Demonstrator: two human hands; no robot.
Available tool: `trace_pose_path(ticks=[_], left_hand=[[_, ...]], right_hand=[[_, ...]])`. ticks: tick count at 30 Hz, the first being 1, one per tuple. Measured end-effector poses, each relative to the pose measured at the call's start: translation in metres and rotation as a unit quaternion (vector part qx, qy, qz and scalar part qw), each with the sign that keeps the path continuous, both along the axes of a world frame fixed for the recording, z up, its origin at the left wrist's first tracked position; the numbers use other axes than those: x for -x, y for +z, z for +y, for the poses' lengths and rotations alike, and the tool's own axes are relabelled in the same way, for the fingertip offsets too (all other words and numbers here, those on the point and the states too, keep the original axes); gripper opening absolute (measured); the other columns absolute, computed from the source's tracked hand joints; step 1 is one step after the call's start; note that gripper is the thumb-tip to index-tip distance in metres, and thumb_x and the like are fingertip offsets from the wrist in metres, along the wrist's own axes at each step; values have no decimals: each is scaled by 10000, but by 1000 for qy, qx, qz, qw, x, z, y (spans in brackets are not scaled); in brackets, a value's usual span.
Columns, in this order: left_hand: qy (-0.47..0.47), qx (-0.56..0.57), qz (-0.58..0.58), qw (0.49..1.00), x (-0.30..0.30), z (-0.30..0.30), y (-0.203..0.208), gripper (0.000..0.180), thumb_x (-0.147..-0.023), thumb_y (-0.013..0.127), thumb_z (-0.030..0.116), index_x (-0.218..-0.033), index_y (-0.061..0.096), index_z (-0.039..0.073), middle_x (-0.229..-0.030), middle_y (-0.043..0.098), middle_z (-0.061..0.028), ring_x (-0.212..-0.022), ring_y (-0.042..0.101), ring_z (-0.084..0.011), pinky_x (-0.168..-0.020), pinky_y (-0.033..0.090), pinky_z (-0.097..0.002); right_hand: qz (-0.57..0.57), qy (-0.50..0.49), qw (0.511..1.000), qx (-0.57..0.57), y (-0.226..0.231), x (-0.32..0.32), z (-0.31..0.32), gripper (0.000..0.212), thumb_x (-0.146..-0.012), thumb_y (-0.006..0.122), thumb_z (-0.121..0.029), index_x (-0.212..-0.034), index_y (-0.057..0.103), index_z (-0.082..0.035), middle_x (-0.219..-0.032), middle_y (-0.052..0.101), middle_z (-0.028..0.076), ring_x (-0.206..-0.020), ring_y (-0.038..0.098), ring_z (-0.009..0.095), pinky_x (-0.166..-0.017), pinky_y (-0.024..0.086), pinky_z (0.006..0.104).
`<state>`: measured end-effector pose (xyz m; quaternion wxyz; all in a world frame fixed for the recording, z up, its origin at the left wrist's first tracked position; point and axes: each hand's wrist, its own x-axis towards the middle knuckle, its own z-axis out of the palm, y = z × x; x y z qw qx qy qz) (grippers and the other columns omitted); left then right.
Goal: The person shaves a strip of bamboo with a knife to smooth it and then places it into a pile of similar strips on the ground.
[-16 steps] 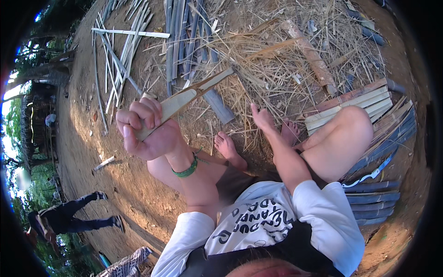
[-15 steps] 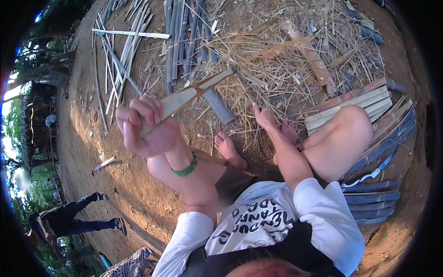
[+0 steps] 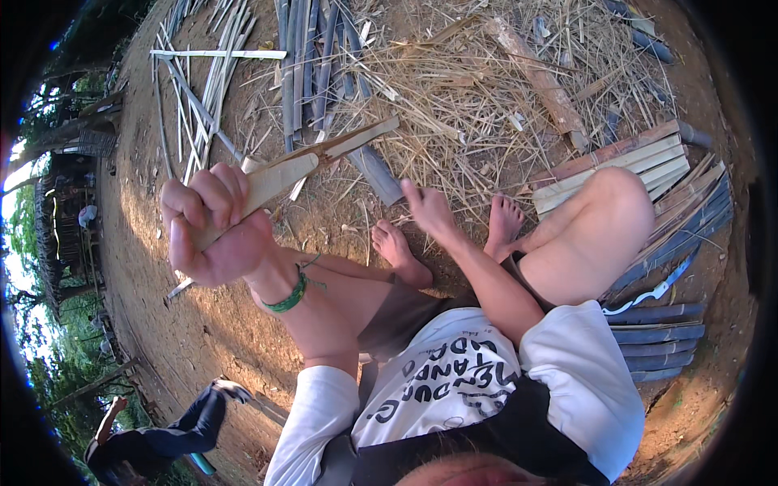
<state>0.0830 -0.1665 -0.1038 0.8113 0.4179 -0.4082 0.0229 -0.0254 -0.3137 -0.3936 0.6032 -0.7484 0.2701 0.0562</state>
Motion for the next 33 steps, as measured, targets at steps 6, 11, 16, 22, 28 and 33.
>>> trace_pose_path(ticks=[6, 11, 16, 22, 28, 33], left_hand=[[38, 10, 2, 999, -7, -7, -3, 269, -932, 443, 287, -743, 327, 134, -573, 345, -5, -515, 289, -100, -513, 269, -264], [50, 21, 10, 998, -24, -12, 2, 270, -931, 432, 295, -736, 323, 145, -559, 335, 4, -491, 282, -91, -482, 264, -236], [87, 28, 29, 995, -24, -4, 2, 273, -932, 427, 306, -732, 323, 151, -553, 335, 11, -474, 284, -83, -465, 265, -226], [160, 34, 57, 985, -36, 2, 9, 286, -929, 435, 335, -727, 338, 158, -538, 323, 16, -455, 296, -82, -444, 264, -220], [285, 67, 101, 951, -34, -13, 9, 299, -922, 443, 355, -720, 349, 157, -529, 316, 10, -436, 288, -84, -419, 251, -217], [278, 64, 99, 953, -28, -18, 9, 294, -917, 439, 348, -717, 348, 153, -518, 307, 6, -430, 280, -86, -411, 241, -214]], right_hand=[[-103, -3, 994, 33, 3, -1, 15, 745, -1002, 377, -627, -712, 646, 4, -560, 587, 133, -500, 575, 275, -503, 413, 448], [87, -25, 996, 14, -55, -2, 4, 813, -990, 347, -660, -689, 627, 41, -614, 624, 216, -608, 640, 380, -599, 447, 497], [41, -28, 999, 12, -63, 3, 8, 856, -964, 357, -707, -687, 631, 54, -656, 633, 253, -691, 648, 442, -658, 455, 537], [95, -46, 993, 43, -77, 7, 11, 846, -944, 402, -712, -790, 691, 68, -736, 670, 291, -780, 689, 436, -704, 510, 502], [-5, -70, 995, -70, -12, -3, 40, 684, -1003, 431, -584, -653, 554, -10, -533, 523, 86, -530, 575, 235, -530, 449, 423], [-224, 79, 971, 15, 78, -1, 36, 602, -993, 540, -508, -744, 631, 32, -584, 617, 160, -575, 643, 277, -553, 465, 436]])
